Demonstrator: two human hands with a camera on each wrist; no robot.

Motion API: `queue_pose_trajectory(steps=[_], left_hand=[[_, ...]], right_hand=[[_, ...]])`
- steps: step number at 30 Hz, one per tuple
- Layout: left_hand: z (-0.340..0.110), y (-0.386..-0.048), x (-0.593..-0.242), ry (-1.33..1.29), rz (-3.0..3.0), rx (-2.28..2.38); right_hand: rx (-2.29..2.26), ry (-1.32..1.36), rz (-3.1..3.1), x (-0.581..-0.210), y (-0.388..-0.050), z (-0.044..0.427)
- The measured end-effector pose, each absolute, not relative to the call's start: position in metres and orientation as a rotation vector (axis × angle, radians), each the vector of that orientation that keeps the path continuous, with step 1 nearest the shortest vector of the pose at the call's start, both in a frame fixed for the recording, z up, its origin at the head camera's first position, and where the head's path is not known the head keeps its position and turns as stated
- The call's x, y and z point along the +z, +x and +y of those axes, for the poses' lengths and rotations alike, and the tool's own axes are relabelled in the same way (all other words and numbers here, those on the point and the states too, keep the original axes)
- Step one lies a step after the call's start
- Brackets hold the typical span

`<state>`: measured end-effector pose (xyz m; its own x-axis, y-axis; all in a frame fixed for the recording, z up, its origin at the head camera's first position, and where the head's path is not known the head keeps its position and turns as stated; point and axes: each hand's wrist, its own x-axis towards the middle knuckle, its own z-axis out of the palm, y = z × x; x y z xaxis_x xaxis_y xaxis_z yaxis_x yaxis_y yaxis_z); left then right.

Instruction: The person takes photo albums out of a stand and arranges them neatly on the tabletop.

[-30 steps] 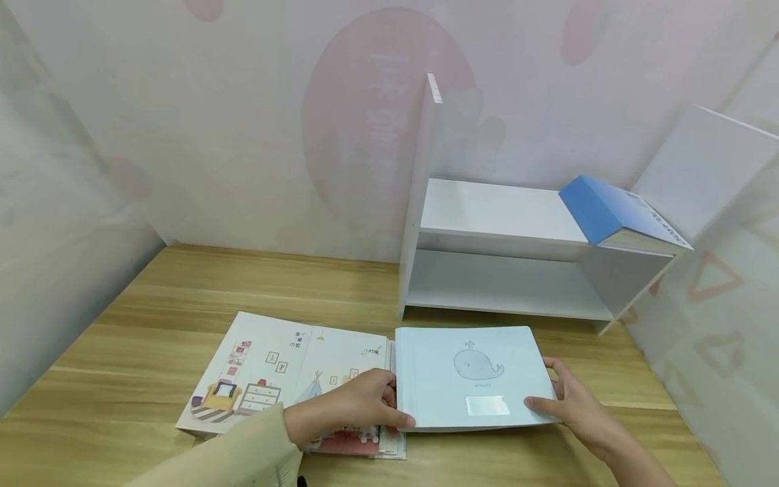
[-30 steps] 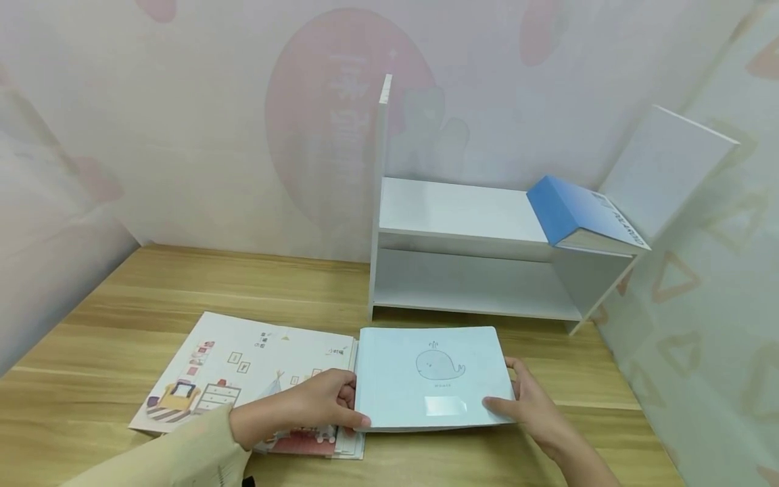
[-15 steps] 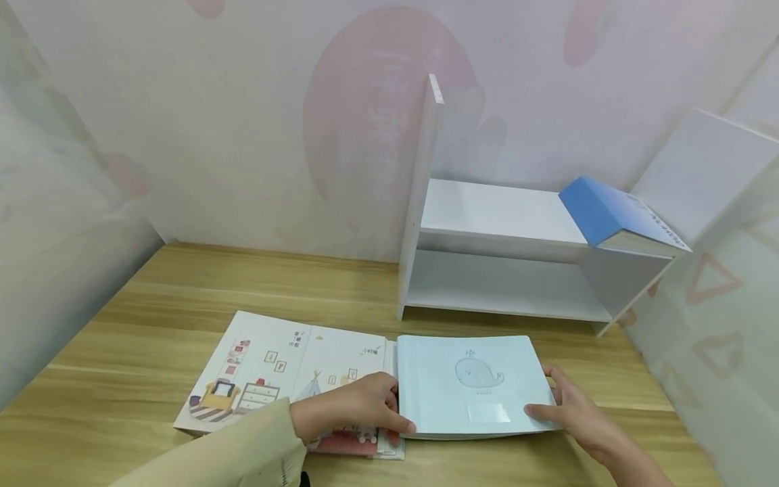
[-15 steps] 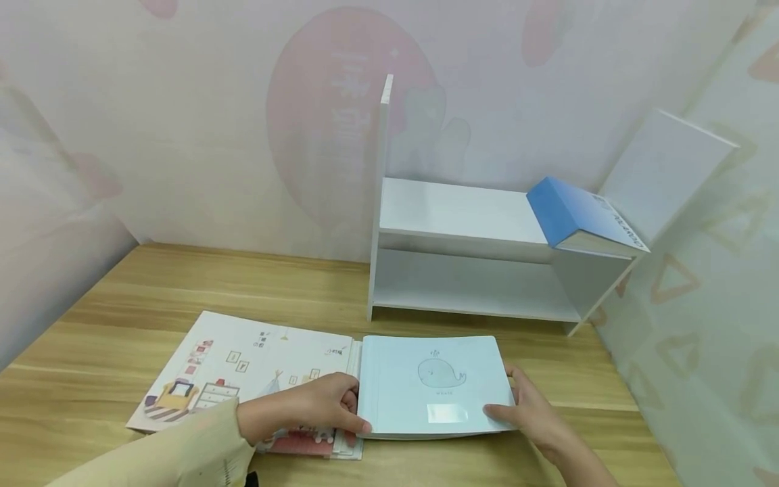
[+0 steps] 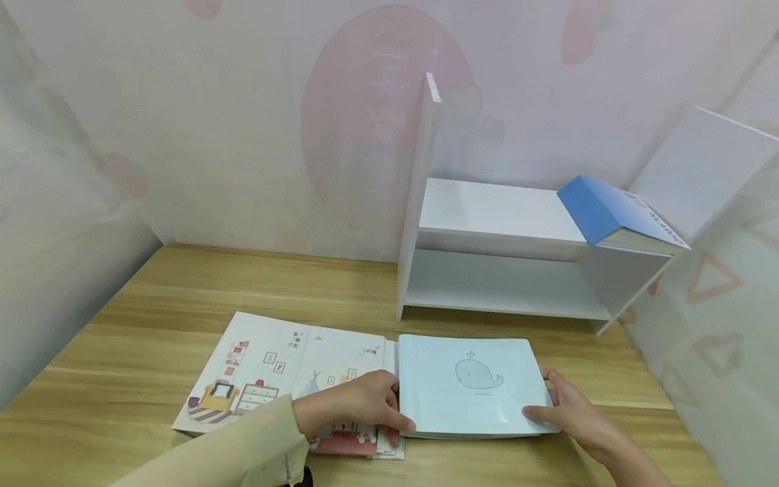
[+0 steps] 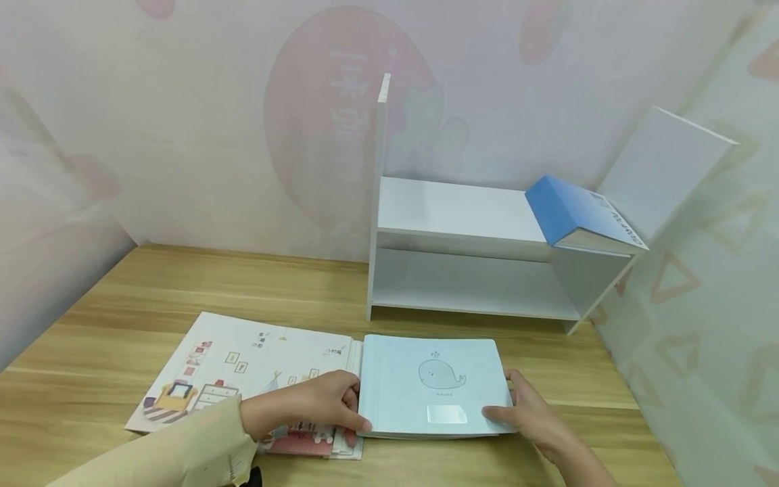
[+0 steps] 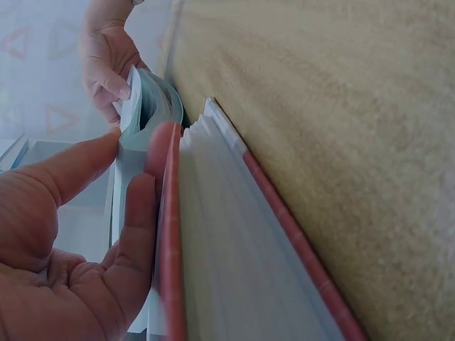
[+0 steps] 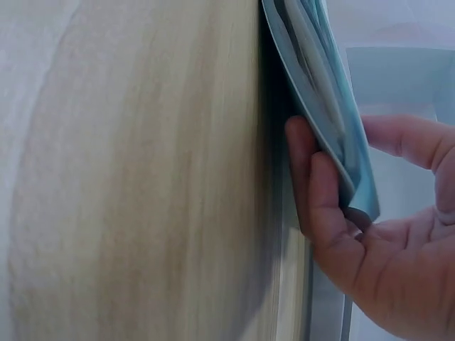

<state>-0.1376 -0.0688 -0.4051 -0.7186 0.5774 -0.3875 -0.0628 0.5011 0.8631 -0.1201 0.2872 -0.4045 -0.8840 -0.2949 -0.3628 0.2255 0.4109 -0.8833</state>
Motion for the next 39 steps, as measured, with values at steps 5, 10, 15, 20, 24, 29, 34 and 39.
queue_pose_trajectory(steps=[5,10,15,20,24,29,34,39], left_hand=[[-0.069,-0.137,-0.406,0.421,2.067,1.247],[-0.07,-0.138,-0.406,0.424,2.052,1.256],[-0.07,-0.138,-0.405,0.418,2.042,1.271],[-0.07,-0.137,-0.404,0.414,2.048,1.278],[-0.072,-0.134,-0.403,0.454,2.06,1.256],[-0.075,-0.131,-0.402,0.478,2.053,1.263],[-0.076,-0.131,-0.401,0.485,2.033,1.292],[-0.078,-0.129,-0.4,0.497,2.042,1.301]], right_hand=[[-1.447,-0.054,2.215,-0.405,-0.122,0.289],[-1.408,-0.048,2.233,-0.405,-0.124,0.29],[-1.338,-0.014,2.291,-0.402,-0.125,0.29],[-1.34,-0.044,2.27,-0.398,-0.125,0.292],[-1.357,-0.094,2.208,-0.395,-0.125,0.296],[-1.273,-0.112,2.238,-0.389,-0.125,0.298],[-1.172,-0.149,2.291,-0.382,-0.127,0.298],[-1.061,-0.165,2.354,-0.377,-0.128,0.298]])
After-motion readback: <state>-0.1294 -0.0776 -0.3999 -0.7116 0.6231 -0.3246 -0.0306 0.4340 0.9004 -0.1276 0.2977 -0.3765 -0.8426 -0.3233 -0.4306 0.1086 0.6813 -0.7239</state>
